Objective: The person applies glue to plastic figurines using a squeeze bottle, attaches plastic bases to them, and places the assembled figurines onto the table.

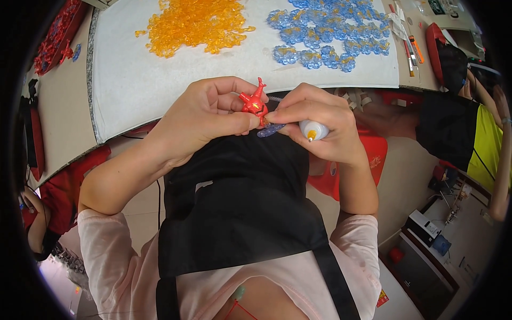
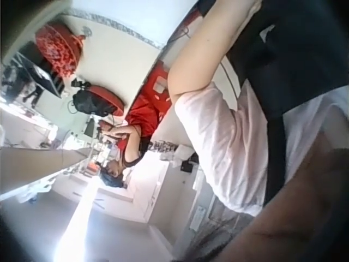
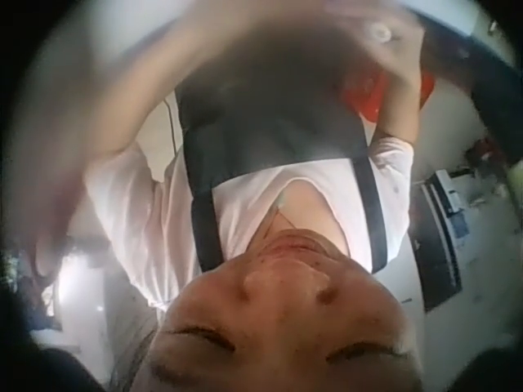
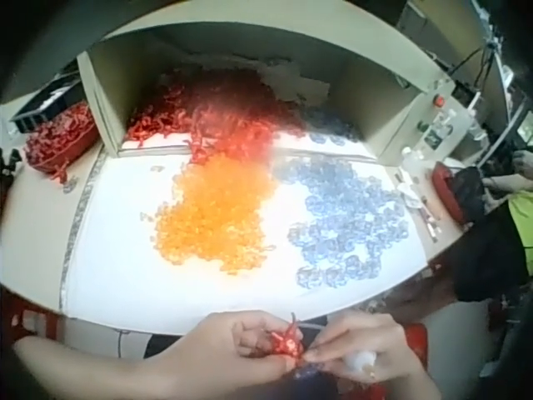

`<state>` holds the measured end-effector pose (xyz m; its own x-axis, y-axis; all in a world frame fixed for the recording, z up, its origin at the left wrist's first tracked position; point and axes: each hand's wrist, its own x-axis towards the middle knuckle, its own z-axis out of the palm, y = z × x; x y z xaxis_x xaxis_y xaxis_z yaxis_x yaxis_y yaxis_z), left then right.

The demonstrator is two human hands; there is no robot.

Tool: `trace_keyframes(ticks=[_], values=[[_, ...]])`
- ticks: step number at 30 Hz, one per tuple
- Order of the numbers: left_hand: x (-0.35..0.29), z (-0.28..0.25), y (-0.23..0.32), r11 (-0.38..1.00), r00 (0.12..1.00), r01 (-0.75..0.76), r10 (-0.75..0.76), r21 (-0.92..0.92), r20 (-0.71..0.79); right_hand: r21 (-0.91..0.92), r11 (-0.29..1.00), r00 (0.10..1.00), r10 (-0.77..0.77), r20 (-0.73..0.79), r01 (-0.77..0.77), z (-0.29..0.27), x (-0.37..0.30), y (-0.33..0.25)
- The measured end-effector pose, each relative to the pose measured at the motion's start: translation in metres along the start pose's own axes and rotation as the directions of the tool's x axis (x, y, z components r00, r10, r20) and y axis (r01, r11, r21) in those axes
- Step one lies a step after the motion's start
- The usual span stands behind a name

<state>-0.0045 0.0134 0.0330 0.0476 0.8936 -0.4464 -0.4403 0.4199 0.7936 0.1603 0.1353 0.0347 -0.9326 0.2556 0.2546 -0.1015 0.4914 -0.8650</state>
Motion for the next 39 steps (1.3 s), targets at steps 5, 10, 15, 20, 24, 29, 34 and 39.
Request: trace_keyframes(ticks=[5,10,15,20,24,29,34,39], values=[[-0.0003,0.0007,-0.0015,1.000,1.000,0.013,-0.013,-0.008,-0.019,0.002,1.000,1.000,0.007,0.016,-0.007,0.0013,-0.0003,0.0020],[0.0001,0.0012,-0.0017,1.000,1.000,0.015,-0.015,-0.008,-0.027,0.002,1.000,1.000,-0.001,0.014,0.001,0.0018,-0.0002,0.0027],[0.0000,0.0023,-0.0024,1.000,1.000,0.011,-0.012,-0.020,-0.022,-0.001,1.000,1.000,0.001,0.016,-0.001,0.0010,-0.0013,0.0031],[-0.0007,0.0037,-0.0020,1.000,0.999,0.019,-0.020,-0.013,-0.029,0.001,1.000,1.000,0.010,0.017,-0.010,0.0011,-0.0024,0.0026],[-0.0018,0.0033,-0.0028,1.000,0.999,0.020,-0.020,-0.019,-0.033,-0.006,1.000,1.000,0.006,0.022,-0.006,0.0020,-0.0023,0.0031],[-0.0036,0.0014,-0.0042,1.000,0.999,0.015,-0.016,-0.026,-0.043,0.000,1.000,1.000,0.000,0.017,0.000,0.0056,-0.0006,0.0035],[-0.0029,0.0027,-0.0022,0.999,0.999,0.019,-0.021,-0.036,-0.037,0.022,1.000,1.000,0.000,0.013,0.000,0.0042,-0.0018,0.0032],[0.0022,0.0008,-0.0059,0.998,0.997,0.033,-0.037,-0.051,-0.073,0.077,0.996,0.999,0.048,0.019,-0.049,0.0032,-0.0024,0.0087]])
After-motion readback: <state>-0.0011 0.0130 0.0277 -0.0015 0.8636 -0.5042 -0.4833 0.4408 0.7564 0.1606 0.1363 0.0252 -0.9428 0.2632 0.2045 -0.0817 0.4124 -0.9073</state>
